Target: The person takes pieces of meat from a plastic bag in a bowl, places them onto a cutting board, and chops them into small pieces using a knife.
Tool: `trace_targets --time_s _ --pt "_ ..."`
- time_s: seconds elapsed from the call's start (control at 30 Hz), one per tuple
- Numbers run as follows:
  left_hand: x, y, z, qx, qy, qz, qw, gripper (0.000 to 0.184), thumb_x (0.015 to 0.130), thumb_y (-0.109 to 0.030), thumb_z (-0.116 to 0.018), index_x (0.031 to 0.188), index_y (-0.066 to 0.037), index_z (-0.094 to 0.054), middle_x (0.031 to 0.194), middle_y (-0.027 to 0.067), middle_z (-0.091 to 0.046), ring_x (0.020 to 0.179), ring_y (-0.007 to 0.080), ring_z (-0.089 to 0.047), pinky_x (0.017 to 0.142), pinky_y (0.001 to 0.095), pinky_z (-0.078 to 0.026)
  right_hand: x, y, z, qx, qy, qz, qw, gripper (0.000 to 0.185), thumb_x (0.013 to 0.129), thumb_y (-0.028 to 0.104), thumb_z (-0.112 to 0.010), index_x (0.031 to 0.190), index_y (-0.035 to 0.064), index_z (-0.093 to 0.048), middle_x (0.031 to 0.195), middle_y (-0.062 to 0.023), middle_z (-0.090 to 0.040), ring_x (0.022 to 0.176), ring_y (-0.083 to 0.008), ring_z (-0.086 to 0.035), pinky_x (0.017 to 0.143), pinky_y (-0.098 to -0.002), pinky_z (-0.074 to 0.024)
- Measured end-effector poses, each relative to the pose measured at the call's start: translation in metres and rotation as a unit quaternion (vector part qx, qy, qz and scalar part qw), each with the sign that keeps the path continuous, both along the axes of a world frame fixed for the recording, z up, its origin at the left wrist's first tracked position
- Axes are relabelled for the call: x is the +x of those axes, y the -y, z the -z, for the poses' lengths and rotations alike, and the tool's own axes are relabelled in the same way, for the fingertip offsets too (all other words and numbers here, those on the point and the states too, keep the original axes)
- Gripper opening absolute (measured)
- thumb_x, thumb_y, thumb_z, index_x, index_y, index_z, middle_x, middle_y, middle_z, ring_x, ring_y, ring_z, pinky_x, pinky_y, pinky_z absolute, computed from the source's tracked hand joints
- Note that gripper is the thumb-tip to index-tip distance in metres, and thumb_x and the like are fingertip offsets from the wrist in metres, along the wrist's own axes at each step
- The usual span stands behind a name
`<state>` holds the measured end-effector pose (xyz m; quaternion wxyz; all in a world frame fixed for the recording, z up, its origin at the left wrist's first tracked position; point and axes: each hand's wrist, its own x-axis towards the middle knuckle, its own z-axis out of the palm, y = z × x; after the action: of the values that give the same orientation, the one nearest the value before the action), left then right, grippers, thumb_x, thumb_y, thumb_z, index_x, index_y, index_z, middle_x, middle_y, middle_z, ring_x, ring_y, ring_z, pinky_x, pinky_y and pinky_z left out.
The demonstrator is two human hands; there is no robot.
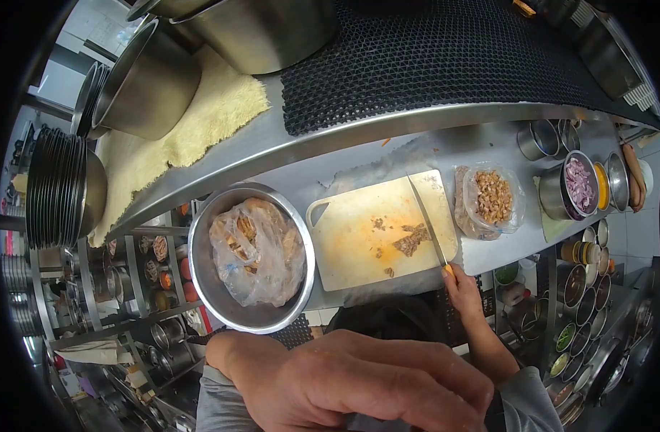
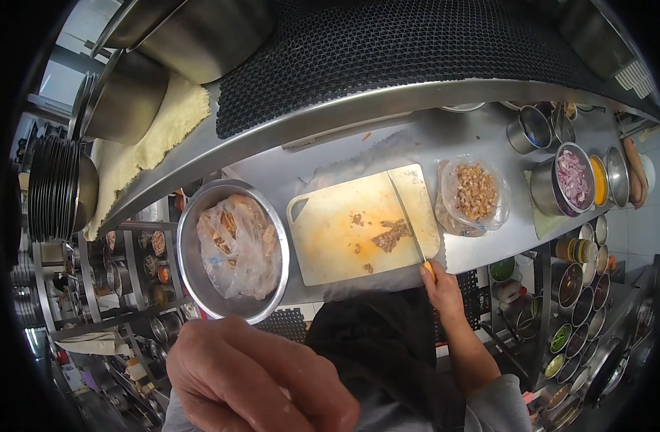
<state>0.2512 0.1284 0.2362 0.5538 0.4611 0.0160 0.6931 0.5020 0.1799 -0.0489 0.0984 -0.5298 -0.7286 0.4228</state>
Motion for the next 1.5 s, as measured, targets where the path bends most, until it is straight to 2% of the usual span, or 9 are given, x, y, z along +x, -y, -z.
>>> trace_targets --time_s 0.07,0.17,0.3,0.47,0.6,0.87,1.0,1.23,1.5 --pt "-0.01 -0.001 0.0 0.023 -0.039 -0.021 0.999 0.035 0.092 -0.004 -0.061 0.119 0.015 -0.051 0.101 0.0269 -0.06 0.076 0.0252 -0.063 0.063 0.0343 -0.051 -0.003 -0.001 -0.009 -0.024 0.007 0.016 1.0 0.032 0.095 0.028 -0.059 0.116 0.0041 -0.061 0.07 -0.0236 -0.062 0.064 -0.0383 -0.064 0.059 -0.0433 -0.0484" --pt "-0.025 -0.005 0.0 -0.158 -0.206 -0.032 0.965 0.018 0.091 -0.006 -0.061 0.103 0.007 -0.061 0.089 0.0152 -0.063 0.075 0.0245 -0.062 0.072 0.0361 -0.052 -0.008 -0.001 -0.018 -0.063 0.006 0.023 0.998 0.033 0.095 0.028 -0.059 0.117 0.0045 -0.061 0.064 -0.0195 -0.061 0.055 -0.0303 -0.063 0.054 -0.0397 -0.0474" --pt "-0.02 -0.028 0.111 -0.384 -0.358 -0.224 0.821 0.024 0.088 -0.013 -0.07 0.106 0.0 -0.062 0.089 0.0072 -0.063 0.08 0.015 -0.062 0.073 0.0272 -0.051 0.001 0.005 -0.012 -0.085 -0.022 0.053 0.995 0.033 0.095 0.029 -0.058 0.117 0.0045 -0.061 0.058 -0.016 -0.059 0.048 -0.0258 -0.06 0.049 -0.038 -0.0455" --pt "-0.014 -0.03 0.282 -0.232 -0.62 -0.276 0.697 0.031 0.079 0.0 -0.065 0.11 -0.004 -0.064 0.099 0.0141 -0.066 0.099 0.0305 -0.063 0.09 0.0378 -0.05 0.001 0.019 -0.016 -0.026 -0.006 0.028 0.999 0.034 0.095 0.031 -0.058 0.116 0.0038 -0.061 0.063 -0.019 -0.06 0.054 -0.0308 -0.062 0.052 -0.0406 -0.0464" --pt "-0.017 -0.013 0.301 -0.205 -0.584 -0.315 0.72 0.035 0.075 0.002 -0.064 0.11 -0.004 -0.065 0.099 0.0162 -0.066 0.102 0.0374 -0.06 0.093 0.0405 -0.048 -0.015 0.028 -0.028 -0.026 0.021 0.018 0.999 0.039 0.093 0.035 -0.06 0.116 0.0037 -0.061 0.081 -0.0283 -0.064 0.082 -0.0462 -0.063 0.068 -0.0487 -0.0493" --pt "-0.007 0.053 0.278 -0.237 -0.778 -0.282 0.51 0.085 0.073 -0.029 -0.077 0.142 -0.003 -0.036 0.148 0.0237 -0.029 0.138 0.0458 -0.026 0.107 0.0625 -0.027 -0.032 0.036 -0.016 0.003 -0.03 -0.071 0.997 0.04 0.092 0.036 -0.061 0.118 0.0053 -0.061 0.089 -0.0275 -0.065 0.087 -0.0452 -0.062 0.076 -0.0487 -0.0493" --pt "-0.004 0.051 0.304 -0.235 -0.755 -0.318 0.523 0.093 0.074 -0.037 -0.076 0.146 -0.002 -0.029 0.149 0.0257 -0.026 0.141 0.0476 -0.019 0.108 0.0679 -0.018 -0.015 0.036 -0.013 -0.026 -0.004 -0.022 0.999 0.042 0.093 0.037 -0.06 0.119 0.0041 -0.06 0.085 -0.0279 -0.065 0.082 -0.0449 -0.063 0.071 -0.0477 -0.0505" --pt "-0.008 0.02 0.336 -0.209 -0.706 -0.403 0.544 0.079 0.082 -0.037 -0.069 0.142 0.0 -0.034 0.147 0.0269 -0.029 0.14 0.0469 -0.021 0.111 0.0619 -0.019 0.012 0.049 -0.001 -0.15 -0.088 0.076 0.982 0.043 0.09 0.025 -0.068 0.123 -0.0007 -0.058 0.068 -0.0075 -0.064 0.047 -0.0124 -0.06 0.042 -0.0269 -0.0456" --pt "0.011 -0.005 0.338 -0.173 -0.643 -0.441 0.602 0.057 0.085 -0.023 -0.066 0.129 0.007 -0.045 0.134 0.028 -0.041 0.131 0.0488 -0.033 0.109 0.0564 -0.028 0.0 0.049 0.015 -0.221 -0.173 0.138 0.95 0.055 0.086 0.019 -0.072 0.134 0.0025 -0.05 0.073 -0.006 -0.063 0.045 -0.0121 -0.057 0.04 -0.0255 -0.0445"
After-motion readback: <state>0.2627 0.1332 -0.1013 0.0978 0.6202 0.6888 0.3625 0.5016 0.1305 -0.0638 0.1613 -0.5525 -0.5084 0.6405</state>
